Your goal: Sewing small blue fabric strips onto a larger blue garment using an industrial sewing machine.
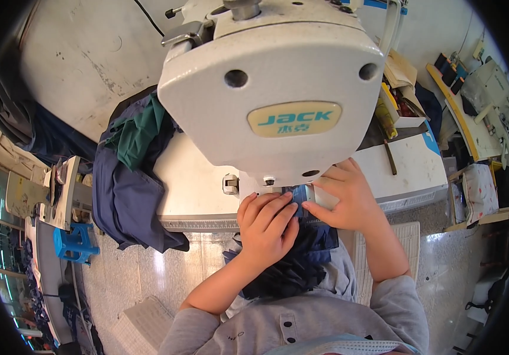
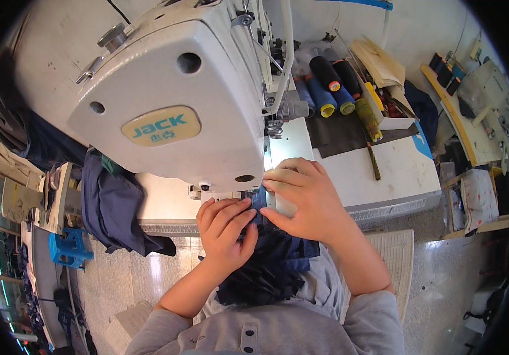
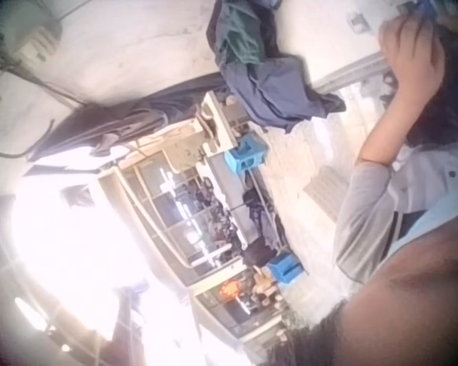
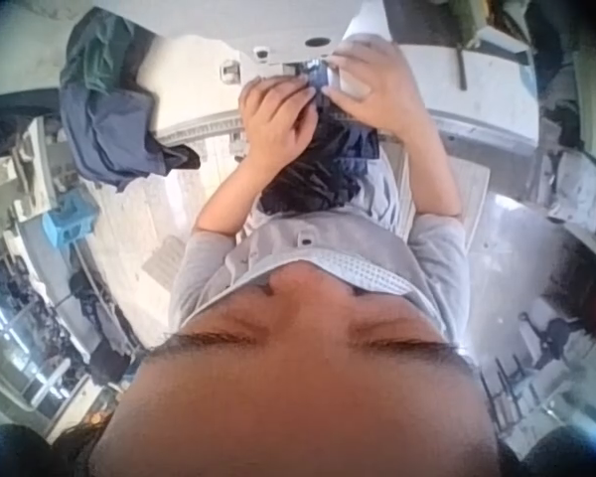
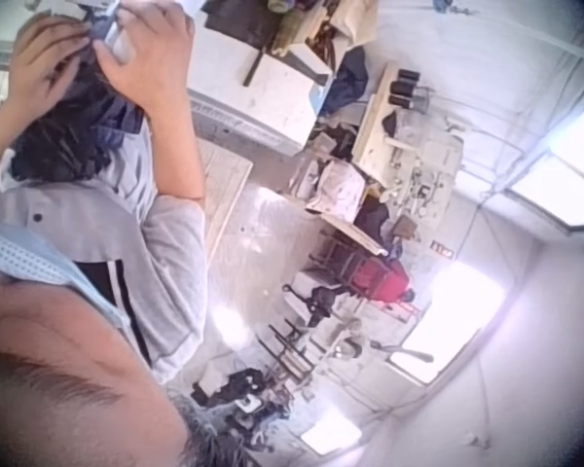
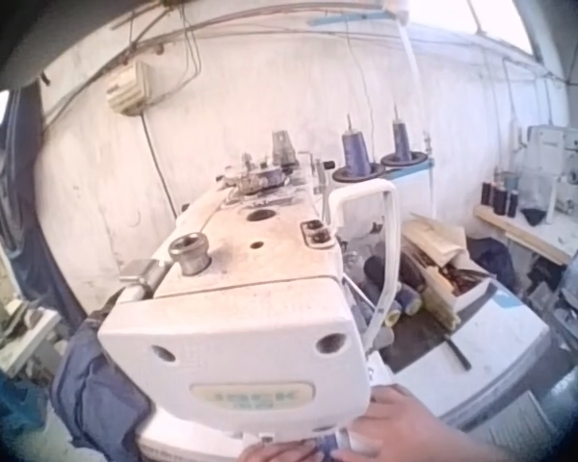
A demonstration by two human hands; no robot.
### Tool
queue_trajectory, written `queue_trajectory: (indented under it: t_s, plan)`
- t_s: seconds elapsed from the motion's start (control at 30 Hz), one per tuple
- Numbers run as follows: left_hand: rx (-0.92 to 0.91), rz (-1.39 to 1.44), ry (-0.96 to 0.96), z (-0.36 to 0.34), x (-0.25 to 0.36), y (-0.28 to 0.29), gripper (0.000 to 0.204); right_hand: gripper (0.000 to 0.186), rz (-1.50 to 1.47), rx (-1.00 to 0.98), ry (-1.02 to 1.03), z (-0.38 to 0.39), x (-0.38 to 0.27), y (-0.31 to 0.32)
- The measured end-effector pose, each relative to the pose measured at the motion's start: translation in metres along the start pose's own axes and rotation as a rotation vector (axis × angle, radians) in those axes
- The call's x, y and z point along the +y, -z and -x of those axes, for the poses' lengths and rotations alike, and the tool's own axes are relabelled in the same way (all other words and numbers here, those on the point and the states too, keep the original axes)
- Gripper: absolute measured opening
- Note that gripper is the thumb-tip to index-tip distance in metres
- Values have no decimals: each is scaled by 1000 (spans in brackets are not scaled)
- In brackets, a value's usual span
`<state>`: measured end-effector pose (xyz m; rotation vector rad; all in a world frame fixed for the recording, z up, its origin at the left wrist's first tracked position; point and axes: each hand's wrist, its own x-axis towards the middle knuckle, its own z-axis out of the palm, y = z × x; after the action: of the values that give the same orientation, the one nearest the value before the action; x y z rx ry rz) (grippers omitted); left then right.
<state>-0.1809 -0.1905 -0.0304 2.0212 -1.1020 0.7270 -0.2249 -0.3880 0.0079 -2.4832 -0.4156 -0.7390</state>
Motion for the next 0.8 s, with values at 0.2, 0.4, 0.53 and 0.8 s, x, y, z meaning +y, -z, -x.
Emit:
queue_trajectory:
  t_s: [0.2,0.4,0.53,0.8]
  plan:
    - [10,5,-2,0,0,0,27,39,5,-13,-6,0,0,0]
    - [14,14,-1,1,0,1,28,39,21,-17,-3,0,0,0]
    - [24,19,-20,1,-2,0,29,39,14,-23,-8,0,0,1]
    - [16,19,-12,0,-3,1,30,39,27,-18,-20,0,0,0]
